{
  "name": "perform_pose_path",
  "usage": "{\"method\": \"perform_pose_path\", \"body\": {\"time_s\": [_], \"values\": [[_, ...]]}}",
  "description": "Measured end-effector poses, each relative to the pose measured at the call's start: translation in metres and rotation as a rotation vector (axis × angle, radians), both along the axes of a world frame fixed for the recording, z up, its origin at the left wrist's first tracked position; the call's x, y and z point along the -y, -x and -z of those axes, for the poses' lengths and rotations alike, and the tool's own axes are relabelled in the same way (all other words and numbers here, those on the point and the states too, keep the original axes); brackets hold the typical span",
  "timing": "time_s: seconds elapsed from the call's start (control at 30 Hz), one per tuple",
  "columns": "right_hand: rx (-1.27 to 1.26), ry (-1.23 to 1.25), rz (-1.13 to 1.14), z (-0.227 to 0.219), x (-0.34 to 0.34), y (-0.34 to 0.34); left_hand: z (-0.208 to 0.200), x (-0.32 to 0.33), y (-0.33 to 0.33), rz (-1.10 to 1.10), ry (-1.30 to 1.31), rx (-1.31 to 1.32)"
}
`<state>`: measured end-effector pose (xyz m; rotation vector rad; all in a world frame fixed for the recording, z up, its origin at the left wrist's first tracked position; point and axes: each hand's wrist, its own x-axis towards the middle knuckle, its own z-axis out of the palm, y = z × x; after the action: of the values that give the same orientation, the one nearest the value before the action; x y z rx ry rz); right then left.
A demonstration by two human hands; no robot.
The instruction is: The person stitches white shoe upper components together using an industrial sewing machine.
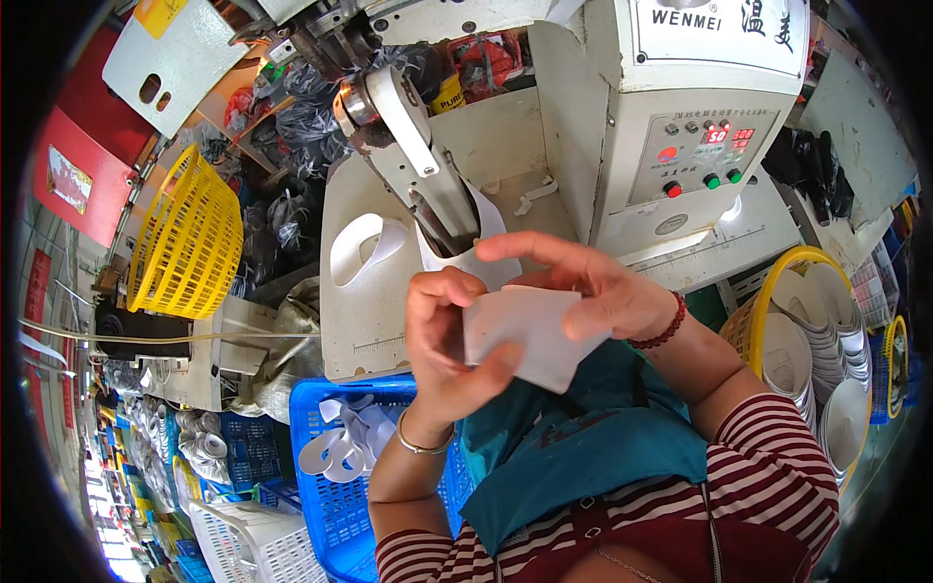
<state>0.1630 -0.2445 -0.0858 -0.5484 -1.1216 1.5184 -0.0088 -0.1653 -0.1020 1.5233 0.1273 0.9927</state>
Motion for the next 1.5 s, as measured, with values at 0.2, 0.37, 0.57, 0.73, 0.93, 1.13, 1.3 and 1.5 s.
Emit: {"method": "perform_pose_path", "body": {"time_s": [0.2,0.37,0.57,0.73,0.93,1.13,1.3,1.5], "values": [[-0.013,-0.019,-0.083,0.005,-0.003,-0.001,-0.013,0.001,0.003,0.045,0.425,0.152],[0.215,0.009,-0.036,-0.003,-0.002,-0.003,-0.012,0.003,0.011,-0.135,0.273,0.074],[0.357,0.008,0.055,-0.004,0.003,0.001,-0.011,0.004,0.023,-0.069,0.14,-0.025],[0.581,0.084,0.093,-0.01,0.012,-0.019,-0.023,-0.001,0.047,0.034,0.44,0.207],[0.677,-0.342,0.312,0.001,0.007,-0.004,-0.025,0.011,0.035,-0.137,0.282,0.038],[0.489,-0.385,0.254,0.003,0.003,0.006,-0.009,0.0,0.044,0.148,0.274,-0.036],[0.513,-0.405,0.145,-0.003,0.001,0.011,-0.014,0.005,0.04,0.205,0.465,-0.191],[0.289,-0.259,0.205,0.001,0.004,0.006,-0.008,0.023,0.06,-0.059,0.375,0.143]]}}
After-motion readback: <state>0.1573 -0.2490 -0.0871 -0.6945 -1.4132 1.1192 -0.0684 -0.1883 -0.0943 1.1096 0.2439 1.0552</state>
